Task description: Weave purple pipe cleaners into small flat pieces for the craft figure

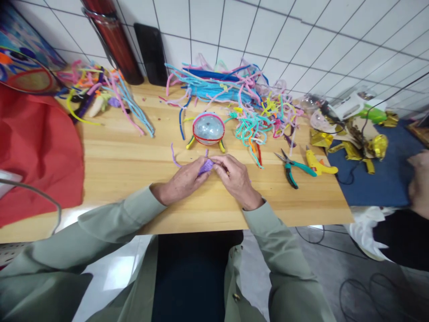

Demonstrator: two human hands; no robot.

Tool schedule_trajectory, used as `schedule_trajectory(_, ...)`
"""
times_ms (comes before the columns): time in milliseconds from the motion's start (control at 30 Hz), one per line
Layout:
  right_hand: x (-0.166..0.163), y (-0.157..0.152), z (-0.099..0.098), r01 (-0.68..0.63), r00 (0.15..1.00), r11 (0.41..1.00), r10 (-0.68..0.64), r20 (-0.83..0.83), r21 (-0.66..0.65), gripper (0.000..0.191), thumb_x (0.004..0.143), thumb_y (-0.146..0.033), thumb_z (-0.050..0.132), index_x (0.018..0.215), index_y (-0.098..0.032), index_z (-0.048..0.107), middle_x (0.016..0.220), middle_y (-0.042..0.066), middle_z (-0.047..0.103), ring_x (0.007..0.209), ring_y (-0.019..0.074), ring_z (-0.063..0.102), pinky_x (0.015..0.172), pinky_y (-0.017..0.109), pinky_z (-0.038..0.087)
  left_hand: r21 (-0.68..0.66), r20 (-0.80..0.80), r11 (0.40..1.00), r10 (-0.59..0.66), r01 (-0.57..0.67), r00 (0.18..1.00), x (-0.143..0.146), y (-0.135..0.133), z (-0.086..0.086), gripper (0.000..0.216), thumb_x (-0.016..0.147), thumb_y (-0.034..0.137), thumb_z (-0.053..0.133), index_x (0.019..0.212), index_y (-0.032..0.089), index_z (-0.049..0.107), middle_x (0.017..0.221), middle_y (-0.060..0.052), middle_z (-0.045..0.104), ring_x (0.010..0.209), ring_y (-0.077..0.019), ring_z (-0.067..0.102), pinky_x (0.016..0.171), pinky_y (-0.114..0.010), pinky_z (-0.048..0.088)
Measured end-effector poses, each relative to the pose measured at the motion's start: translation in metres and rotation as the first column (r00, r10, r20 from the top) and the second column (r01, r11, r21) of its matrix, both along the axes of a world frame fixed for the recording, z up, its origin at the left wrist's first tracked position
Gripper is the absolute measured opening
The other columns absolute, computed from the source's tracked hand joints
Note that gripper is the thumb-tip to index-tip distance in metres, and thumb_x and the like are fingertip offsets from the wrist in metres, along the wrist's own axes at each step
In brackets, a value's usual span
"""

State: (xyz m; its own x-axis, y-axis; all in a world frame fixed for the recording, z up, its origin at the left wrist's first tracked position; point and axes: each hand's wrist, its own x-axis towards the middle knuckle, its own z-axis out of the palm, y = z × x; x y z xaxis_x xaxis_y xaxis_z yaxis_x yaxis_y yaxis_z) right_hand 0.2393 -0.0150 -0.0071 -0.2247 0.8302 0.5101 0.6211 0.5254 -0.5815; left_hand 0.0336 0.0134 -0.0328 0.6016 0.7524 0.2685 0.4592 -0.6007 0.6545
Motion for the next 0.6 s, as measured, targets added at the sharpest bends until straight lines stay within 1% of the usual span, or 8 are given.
schedule_trajectory(100, 0.001, 0.001, 0.000, 0.011, 1.000, 0.999, -0.011, -0.002, -0.035, 0.019, 0.102, -0.020, 0.066, 0.117, -0.025, 0.076, 0.098, 0.004, 0.077, 0.086, 0.0193, 0.074, 0.077, 0.032, 0.060, -0.015, 0.014, 1.000, -0.004, 0.005, 1.000, -0.001, 0.001, 0.001, 0.009, 0.106, 0.025, 0.049, 0.113, 0.021, 0.052, 0.103, -0.009, 0.067, 0.089, -0.0233, 0.068, 0.080, -0.036, 0.055)
schedule_trajectory(167, 0.002, 0.001, 0.000, 0.002, 1.000, 1.000, -0.001, 0.013, -0.028, 0.018, 0.103, -0.020, 0.065, 0.115, -0.025, 0.076, 0.097, 0.004, 0.077, 0.086, 0.0191, 0.073, 0.076, 0.032, 0.059, -0.029, 0.032, 1.000, -0.005, 0.006, 0.999, -0.001, 0.001, 0.002, 0.008, 0.107, 0.027, 0.048, 0.111, 0.021, 0.052, 0.101, -0.008, 0.067, 0.087, -0.0228, 0.067, 0.079, -0.035, 0.054)
schedule_trajectory(267, 0.002, 0.001, 0.001, -0.025, 0.999, 0.999, 0.025, 0.027, 0.033, 0.019, 0.104, -0.018, 0.064, 0.115, -0.026, 0.077, 0.096, 0.004, 0.076, 0.085, 0.0184, 0.073, 0.075, 0.032, 0.059, -0.057, 0.065, 0.998, -0.006, 0.009, 0.998, -0.002, 0.001, 0.003, 0.008, 0.107, 0.028, 0.048, 0.108, 0.022, 0.051, 0.097, -0.006, 0.065, 0.085, -0.0216, 0.065, 0.078, -0.034, 0.053)
schedule_trajectory(367, 0.003, 0.000, -0.001, -0.043, 0.998, 0.995, 0.040, 0.038, 0.092, 0.025, 0.105, -0.015, 0.060, 0.118, -0.026, 0.078, 0.102, 0.005, 0.078, 0.090, 0.0186, 0.075, 0.079, 0.032, 0.061, -0.113, 0.105, 0.993, -0.025, 0.037, 0.994, -0.003, 0.002, 0.006, 0.008, 0.107, 0.029, 0.047, 0.109, 0.022, 0.051, 0.097, -0.005, 0.065, 0.086, -0.0208, 0.064, 0.080, -0.034, 0.052)
schedule_trajectory(500, 0.003, -0.001, -0.004, -0.020, 0.997, 0.990, 0.010, 0.075, 0.140, 0.030, 0.104, -0.013, 0.058, 0.120, -0.027, 0.079, 0.104, 0.006, 0.079, 0.094, 0.0194, 0.076, 0.081, 0.033, 0.063, -0.192, 0.182, 0.977, -0.058, 0.094, 0.982, -0.004, 0.004, 0.016, 0.008, 0.105, 0.029, 0.049, 0.107, 0.022, 0.051, 0.099, -0.005, 0.063, 0.091, -0.0201, 0.062, 0.086, -0.034, 0.052)
schedule_trajectory(600, 0.002, 0.000, -0.006, 0.001, 0.996, 0.989, -0.015, 0.092, 0.145, 0.030, 0.104, -0.013, 0.058, 0.121, -0.027, 0.079, 0.104, 0.006, 0.080, 0.093, 0.0193, 0.077, 0.081, 0.034, 0.063, -0.299, 0.221, 0.947, -0.052, 0.118, 0.974, -0.005, 0.005, 0.028, 0.008, 0.103, 0.030, 0.051, 0.101, 0.022, 0.051, 0.096, -0.002, 0.060, 0.089, -0.0184, 0.058, 0.083, -0.032, 0.050)
